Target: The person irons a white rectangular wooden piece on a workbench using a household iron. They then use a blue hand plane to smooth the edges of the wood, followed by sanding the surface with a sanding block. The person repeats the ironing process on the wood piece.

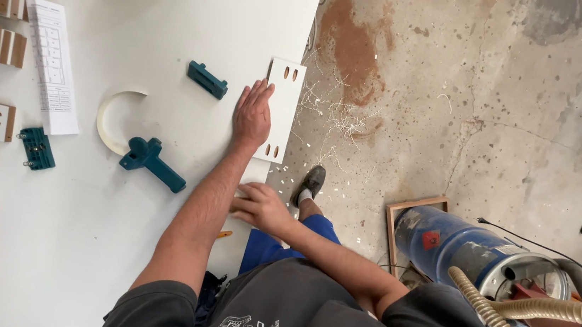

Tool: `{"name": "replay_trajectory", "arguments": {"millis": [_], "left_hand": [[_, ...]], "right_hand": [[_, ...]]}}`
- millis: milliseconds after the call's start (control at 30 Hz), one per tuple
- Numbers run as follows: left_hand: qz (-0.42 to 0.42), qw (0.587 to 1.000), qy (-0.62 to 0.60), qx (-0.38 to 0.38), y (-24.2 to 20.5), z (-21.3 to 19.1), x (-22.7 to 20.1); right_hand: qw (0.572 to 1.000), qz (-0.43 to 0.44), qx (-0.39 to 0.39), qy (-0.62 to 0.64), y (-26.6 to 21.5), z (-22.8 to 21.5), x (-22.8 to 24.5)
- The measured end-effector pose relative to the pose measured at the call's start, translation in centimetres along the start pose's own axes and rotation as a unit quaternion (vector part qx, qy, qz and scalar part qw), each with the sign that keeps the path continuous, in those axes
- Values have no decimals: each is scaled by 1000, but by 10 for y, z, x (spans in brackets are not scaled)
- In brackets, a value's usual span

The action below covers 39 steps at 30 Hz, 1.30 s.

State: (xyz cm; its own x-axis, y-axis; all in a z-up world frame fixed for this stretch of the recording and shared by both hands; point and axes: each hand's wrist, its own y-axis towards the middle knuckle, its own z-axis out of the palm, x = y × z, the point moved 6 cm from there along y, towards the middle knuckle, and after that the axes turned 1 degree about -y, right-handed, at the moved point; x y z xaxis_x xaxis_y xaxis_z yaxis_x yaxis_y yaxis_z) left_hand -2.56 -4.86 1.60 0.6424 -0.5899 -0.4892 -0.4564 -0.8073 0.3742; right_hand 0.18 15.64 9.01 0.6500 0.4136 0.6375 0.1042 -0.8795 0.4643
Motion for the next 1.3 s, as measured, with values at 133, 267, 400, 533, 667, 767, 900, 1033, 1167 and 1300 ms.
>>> {"name": "replay_trajectory", "arguments": {"millis": [133,267,400,533,667,767,900,1033,1167,1300], "left_hand": [[2,1000,3,-6,1,-1,0],[8,1000,2,-4,0,1,-3],[-173,955,-241,20,-3,-4,-9],[-350,895,-206,184,-19,-5,-65],[-233,937,-139,220,-33,-12,-118],[-164,946,-129,247,-56,-24,-133],[-161,951,-139,224,-66,-45,-149],[-197,946,-158,203,-52,-46,-148],[-257,928,-230,144,-16,-53,-141],[-320,890,-307,111,18,-64,-85]], "right_hand": [[966,208,-146,-38,-5,-41,-99],[779,542,-68,308,-4,-33,-163],[705,494,-119,495,9,-48,-151],[685,524,-163,480,-19,-45,-161],[742,584,-174,279,31,-118,-162],[757,556,-210,272,58,-158,-211],[779,438,-373,250,84,-227,-263],[803,414,-387,184,78,-232,-209],[818,527,-79,218,44,-159,-107],[863,324,204,328,-60,-88,-72]]}}
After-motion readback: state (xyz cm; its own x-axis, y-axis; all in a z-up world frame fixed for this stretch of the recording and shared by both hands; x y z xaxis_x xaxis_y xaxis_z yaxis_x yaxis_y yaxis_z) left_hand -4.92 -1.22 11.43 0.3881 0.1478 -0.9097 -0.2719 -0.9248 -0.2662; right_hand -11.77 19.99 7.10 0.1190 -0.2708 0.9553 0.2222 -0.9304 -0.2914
